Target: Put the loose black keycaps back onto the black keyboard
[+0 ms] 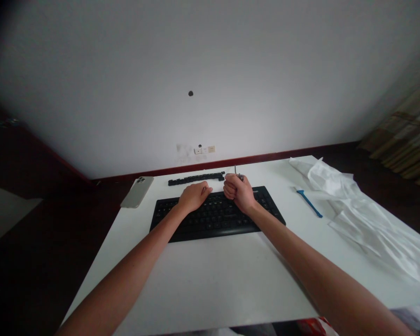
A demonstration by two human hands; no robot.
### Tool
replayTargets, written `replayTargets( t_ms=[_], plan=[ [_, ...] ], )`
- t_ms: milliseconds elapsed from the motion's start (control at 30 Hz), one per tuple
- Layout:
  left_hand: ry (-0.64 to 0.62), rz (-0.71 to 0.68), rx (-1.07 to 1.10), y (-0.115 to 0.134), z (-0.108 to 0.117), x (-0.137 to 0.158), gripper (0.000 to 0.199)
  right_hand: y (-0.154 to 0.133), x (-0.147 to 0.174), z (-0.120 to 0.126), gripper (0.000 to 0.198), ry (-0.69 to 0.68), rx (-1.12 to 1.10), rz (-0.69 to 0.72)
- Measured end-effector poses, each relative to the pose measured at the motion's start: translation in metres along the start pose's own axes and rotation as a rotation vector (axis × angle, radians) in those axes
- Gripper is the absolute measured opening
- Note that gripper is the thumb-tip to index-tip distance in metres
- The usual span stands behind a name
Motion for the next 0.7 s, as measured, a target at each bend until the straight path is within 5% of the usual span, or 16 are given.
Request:
replayTargets(
  t_ms=[700],
  plan=[
    [-0.013,-0.036,-0.060,0.006,0.000,0.001,0.047,0.032,-0.001,-0.006,0.046,-0.094,0.215,-0.030]
  ],
)
Point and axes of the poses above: each hand's wrist, its own x-axis away from the middle knuckle, its own z-axis out of the back of the hand, y = z × x, the point moved 6 cm from there along -x, towards the middle knuckle, and after that the axes turned 13 degrees about -y, right-handed, at the moved point
